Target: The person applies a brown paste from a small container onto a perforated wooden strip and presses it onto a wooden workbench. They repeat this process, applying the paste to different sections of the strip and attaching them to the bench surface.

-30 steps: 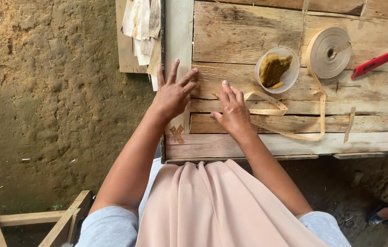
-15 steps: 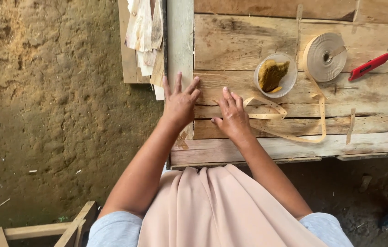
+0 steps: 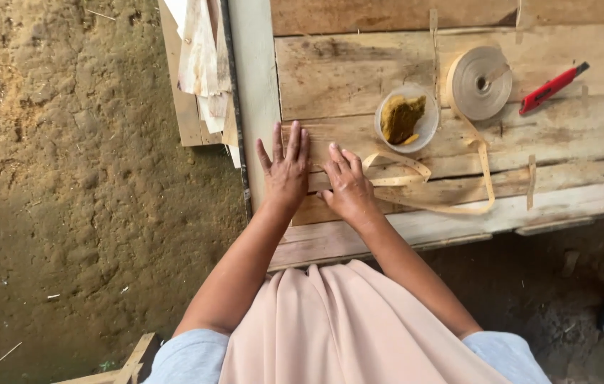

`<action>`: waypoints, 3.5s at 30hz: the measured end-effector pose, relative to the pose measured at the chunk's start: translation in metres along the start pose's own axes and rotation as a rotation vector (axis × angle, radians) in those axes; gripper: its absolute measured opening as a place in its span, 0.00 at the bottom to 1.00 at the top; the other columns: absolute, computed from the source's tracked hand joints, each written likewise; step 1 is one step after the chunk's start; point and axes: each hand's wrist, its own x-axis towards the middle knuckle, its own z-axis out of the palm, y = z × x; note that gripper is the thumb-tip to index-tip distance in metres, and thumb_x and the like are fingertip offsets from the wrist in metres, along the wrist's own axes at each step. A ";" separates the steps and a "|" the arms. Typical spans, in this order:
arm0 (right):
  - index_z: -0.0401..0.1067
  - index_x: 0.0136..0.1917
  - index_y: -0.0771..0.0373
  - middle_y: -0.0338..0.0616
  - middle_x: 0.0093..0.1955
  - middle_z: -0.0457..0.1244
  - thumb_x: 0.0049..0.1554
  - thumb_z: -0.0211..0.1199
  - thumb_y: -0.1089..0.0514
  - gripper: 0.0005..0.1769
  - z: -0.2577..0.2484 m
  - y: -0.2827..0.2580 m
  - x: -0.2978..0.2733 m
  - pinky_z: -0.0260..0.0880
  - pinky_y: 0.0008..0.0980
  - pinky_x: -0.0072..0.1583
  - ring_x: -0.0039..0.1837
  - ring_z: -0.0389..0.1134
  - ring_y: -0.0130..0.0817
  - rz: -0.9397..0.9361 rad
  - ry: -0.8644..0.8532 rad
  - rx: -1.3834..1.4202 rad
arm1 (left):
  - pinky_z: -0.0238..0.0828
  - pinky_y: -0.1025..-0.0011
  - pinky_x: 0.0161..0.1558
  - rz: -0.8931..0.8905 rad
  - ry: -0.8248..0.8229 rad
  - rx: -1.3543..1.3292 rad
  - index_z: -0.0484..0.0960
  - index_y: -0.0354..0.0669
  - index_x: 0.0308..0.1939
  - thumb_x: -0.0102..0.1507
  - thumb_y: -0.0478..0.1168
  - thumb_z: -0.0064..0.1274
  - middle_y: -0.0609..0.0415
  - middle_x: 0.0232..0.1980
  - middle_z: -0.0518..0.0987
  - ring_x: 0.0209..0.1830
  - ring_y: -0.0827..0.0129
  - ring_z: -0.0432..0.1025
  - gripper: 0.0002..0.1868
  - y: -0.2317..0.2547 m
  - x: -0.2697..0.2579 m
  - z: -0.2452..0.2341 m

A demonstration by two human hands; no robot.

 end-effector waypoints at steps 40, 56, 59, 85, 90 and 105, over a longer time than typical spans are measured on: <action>0.76 0.56 0.67 0.58 0.70 0.60 0.65 0.60 0.57 0.12 -0.153 0.032 -0.019 0.64 0.50 0.71 0.71 0.62 0.49 -0.102 0.644 1.314 | 0.77 0.76 0.33 -0.051 -0.248 -1.789 0.83 0.35 0.47 0.62 0.34 0.62 0.47 0.31 0.84 0.29 0.71 0.79 0.10 0.068 -0.003 -0.040; 0.65 0.63 0.50 0.49 0.56 0.64 0.45 0.74 0.45 0.35 -0.017 0.300 0.081 0.67 0.58 0.58 0.62 0.63 0.57 0.495 0.484 0.128 | 0.51 0.27 0.64 -0.214 -0.001 -1.722 0.72 0.40 0.43 0.67 0.42 0.51 0.44 0.85 0.37 0.75 0.27 0.53 0.09 0.152 0.048 -0.023; 0.62 0.63 0.47 0.45 0.57 0.65 0.45 0.73 0.39 0.37 -0.018 0.306 0.088 0.67 0.57 0.57 0.64 0.61 0.53 0.512 0.397 0.058 | 0.50 0.26 0.64 -0.256 0.056 -1.730 0.70 0.37 0.44 0.68 0.40 0.48 0.39 0.84 0.36 0.74 0.27 0.53 0.09 0.164 0.055 -0.021; 0.69 0.59 0.64 0.49 0.57 0.63 0.41 0.83 0.51 0.37 -0.132 0.227 0.008 0.47 0.49 0.76 0.65 0.59 0.48 -0.040 0.854 0.447 | 0.76 0.63 0.48 0.105 -0.317 -0.539 0.80 0.59 0.35 0.59 0.48 0.53 0.65 0.47 0.82 0.47 0.61 0.79 0.03 0.178 0.025 0.015; 0.70 0.61 0.56 0.45 0.60 0.62 0.36 0.81 0.52 0.40 -0.117 0.156 0.009 0.55 0.50 0.67 0.65 0.55 0.49 -0.352 0.569 0.456 | 0.77 0.64 0.48 0.263 -0.983 -0.960 0.81 0.55 0.43 0.61 0.48 0.52 0.59 0.43 0.84 0.45 0.66 0.79 0.09 0.190 -0.010 -0.037; 0.66 0.66 0.48 0.33 0.63 0.60 0.43 0.72 0.49 0.37 0.016 0.129 0.016 0.63 0.43 0.62 0.68 0.53 0.38 -0.413 0.097 -0.093 | 0.77 0.63 0.37 0.236 -0.946 -1.024 0.82 0.49 0.46 0.61 0.51 0.55 0.48 0.37 0.83 0.38 0.60 0.78 0.14 0.152 -0.046 -0.048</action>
